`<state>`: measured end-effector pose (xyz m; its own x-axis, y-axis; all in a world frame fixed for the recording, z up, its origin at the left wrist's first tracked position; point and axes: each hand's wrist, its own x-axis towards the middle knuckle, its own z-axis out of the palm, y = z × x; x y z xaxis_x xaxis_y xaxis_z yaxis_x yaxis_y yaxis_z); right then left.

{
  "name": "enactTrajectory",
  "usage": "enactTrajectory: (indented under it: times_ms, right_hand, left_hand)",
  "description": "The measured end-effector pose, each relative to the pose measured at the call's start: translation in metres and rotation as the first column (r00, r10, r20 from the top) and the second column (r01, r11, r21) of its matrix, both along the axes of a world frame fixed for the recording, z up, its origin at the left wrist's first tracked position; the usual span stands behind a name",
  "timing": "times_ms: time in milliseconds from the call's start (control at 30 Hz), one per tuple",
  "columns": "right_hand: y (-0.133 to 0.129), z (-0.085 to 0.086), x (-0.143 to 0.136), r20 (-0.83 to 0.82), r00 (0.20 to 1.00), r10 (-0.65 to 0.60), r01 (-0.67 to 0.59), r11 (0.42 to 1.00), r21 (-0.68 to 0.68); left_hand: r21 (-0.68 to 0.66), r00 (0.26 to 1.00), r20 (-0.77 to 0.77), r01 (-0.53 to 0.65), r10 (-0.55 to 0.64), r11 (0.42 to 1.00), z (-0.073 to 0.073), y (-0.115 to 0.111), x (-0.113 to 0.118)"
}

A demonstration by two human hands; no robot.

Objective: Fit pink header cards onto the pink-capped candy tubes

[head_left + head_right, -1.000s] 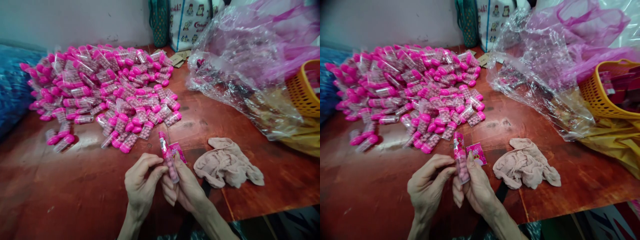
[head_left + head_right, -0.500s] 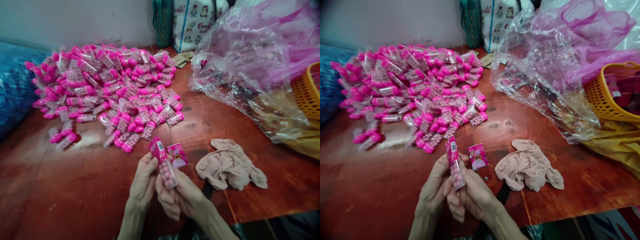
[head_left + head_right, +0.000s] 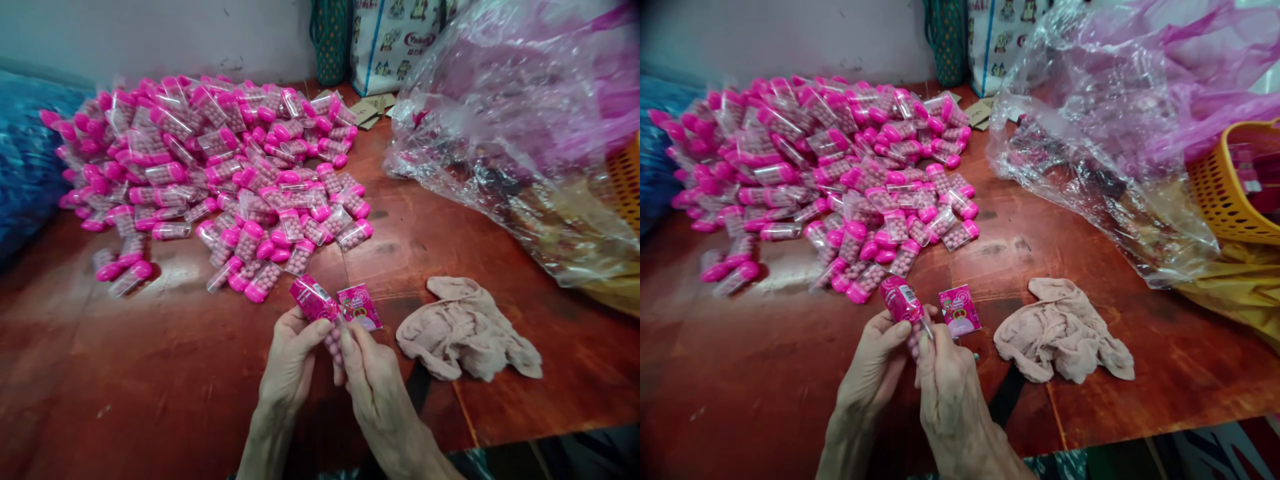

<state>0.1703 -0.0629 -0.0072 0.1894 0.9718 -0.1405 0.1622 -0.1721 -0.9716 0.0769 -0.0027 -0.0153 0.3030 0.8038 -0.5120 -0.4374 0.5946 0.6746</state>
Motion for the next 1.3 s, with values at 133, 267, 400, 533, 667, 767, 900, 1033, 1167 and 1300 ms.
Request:
enactTrajectory:
  times_ms: [133,267,400,533,667,767,900,1033,1167,1300]
  right_hand:
    - [0.002,-0.004,0.000,0.111,0.994,0.025,-0.029,0.999,0.037]
    - [0.004,-0.003,-0.006,0.147,0.987,0.062,-0.066,0.998,0.021]
    - [0.004,-0.005,-0.014,0.112,0.984,0.139,-0.138,0.990,-0.017]
    - [0.005,-0.009,-0.017,0.094,0.989,0.112,-0.108,0.993,-0.051]
    - [0.002,-0.011,-0.019,0.078,0.994,0.075,-0.075,0.997,-0.004]
    - [-0.003,-0.011,-0.021,0.097,0.995,0.022,-0.026,0.999,0.043]
    - [-0.001,-0.006,-0.018,0.159,0.986,0.048,-0.052,0.998,0.021]
    - [0.010,-0.002,-0.010,0.279,0.960,-0.025,-0.015,0.990,0.140]
    - [0.013,-0.004,-0.007,0.535,0.834,-0.134,0.005,0.972,0.235]
    - [0.010,-0.007,-0.011,0.505,0.852,-0.136,0.007,0.968,0.249]
  left_hand:
    - [0.023,0.999,0.044,0.009,-0.010,1.000,-0.002,-0.002,0.000]
    - [0.060,0.992,0.095,-0.084,0.078,0.995,-0.004,-0.003,-0.001]
    - [0.113,0.996,0.031,-0.088,0.085,0.990,-0.005,-0.002,-0.003]
    - [0.091,0.997,0.039,-0.075,0.071,0.993,-0.008,-0.003,-0.003]
    - [0.109,0.997,0.080,0.005,-0.014,0.994,-0.007,-0.005,-0.001]
    - [0.093,0.990,0.105,0.089,-0.099,0.992,-0.002,-0.006,0.000]
    - [0.081,0.984,0.132,0.114,-0.124,0.990,0.001,-0.009,0.000]
    - [0.053,0.988,0.110,0.102,-0.107,0.993,0.000,-0.010,0.000]
    - [0.139,0.997,0.005,-0.082,0.082,0.987,-0.002,-0.005,0.000]
    - [0.134,0.993,-0.043,-0.107,0.114,0.985,-0.001,-0.001,-0.002]
